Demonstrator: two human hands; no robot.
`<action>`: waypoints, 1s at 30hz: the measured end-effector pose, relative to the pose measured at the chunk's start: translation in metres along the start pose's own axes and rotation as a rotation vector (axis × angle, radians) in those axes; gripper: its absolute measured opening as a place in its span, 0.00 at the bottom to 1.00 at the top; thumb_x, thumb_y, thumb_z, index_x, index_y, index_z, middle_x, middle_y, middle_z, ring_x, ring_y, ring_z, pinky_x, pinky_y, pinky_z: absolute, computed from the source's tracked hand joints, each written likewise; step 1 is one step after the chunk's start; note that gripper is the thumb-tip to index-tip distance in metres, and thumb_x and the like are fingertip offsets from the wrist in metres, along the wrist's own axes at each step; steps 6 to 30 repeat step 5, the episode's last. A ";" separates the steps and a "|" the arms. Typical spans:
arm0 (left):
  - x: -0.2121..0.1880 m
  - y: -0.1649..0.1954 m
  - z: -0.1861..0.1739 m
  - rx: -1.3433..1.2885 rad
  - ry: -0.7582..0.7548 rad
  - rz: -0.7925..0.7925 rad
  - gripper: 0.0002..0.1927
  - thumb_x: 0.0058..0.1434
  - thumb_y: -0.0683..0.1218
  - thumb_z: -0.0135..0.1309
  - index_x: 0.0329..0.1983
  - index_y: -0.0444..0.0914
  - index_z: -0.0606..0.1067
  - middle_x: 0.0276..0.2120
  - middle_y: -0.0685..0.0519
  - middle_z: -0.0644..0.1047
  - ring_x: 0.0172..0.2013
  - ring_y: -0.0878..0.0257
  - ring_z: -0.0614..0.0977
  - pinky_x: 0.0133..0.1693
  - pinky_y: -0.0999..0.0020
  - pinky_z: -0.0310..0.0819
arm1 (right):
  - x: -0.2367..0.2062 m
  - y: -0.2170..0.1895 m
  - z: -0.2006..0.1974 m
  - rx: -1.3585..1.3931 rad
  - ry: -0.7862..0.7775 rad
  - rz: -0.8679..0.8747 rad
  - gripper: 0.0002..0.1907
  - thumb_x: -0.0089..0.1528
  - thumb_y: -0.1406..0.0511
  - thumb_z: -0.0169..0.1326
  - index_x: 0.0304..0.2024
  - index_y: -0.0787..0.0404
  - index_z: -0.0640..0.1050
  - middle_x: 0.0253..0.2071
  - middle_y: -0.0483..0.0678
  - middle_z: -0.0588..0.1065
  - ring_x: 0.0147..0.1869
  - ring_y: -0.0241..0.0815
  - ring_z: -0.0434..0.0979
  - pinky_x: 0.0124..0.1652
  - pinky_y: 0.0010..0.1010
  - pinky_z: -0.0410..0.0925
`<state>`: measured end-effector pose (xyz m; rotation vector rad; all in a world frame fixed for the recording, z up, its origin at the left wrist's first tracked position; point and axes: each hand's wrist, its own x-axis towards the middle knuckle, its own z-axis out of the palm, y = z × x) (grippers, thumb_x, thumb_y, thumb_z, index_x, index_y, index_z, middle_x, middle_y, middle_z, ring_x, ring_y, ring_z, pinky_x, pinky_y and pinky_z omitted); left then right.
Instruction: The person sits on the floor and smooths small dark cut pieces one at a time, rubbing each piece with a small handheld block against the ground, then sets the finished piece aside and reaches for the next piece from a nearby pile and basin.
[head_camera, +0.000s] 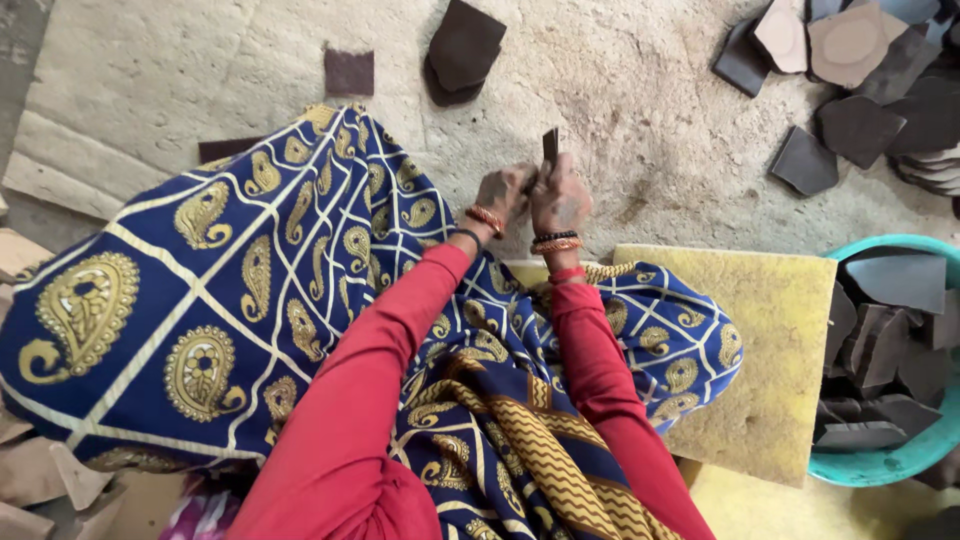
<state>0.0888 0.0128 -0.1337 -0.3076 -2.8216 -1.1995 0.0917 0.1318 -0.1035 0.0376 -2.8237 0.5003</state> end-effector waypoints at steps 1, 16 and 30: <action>0.002 -0.003 0.001 0.005 -0.020 -0.007 0.10 0.60 0.43 0.57 0.45 0.43 0.76 0.39 0.45 0.82 0.37 0.48 0.85 0.39 0.56 0.82 | -0.002 -0.001 -0.002 -0.021 -0.007 -0.010 0.12 0.71 0.57 0.53 0.41 0.57 0.71 0.20 0.54 0.73 0.23 0.57 0.73 0.25 0.50 0.64; 0.010 -0.013 -0.002 0.013 -0.032 0.028 0.16 0.55 0.42 0.58 0.47 0.44 0.77 0.38 0.44 0.82 0.38 0.44 0.84 0.39 0.52 0.80 | -0.015 -0.006 -0.012 -0.071 -0.009 -0.084 0.12 0.67 0.57 0.54 0.50 0.52 0.73 0.31 0.57 0.78 0.29 0.58 0.78 0.26 0.49 0.66; 0.010 -0.013 -0.002 0.013 -0.032 0.028 0.16 0.55 0.42 0.58 0.47 0.44 0.77 0.38 0.44 0.82 0.38 0.44 0.84 0.39 0.52 0.80 | -0.015 -0.006 -0.012 -0.071 -0.009 -0.084 0.12 0.67 0.57 0.54 0.50 0.52 0.73 0.31 0.57 0.78 0.29 0.58 0.78 0.26 0.49 0.66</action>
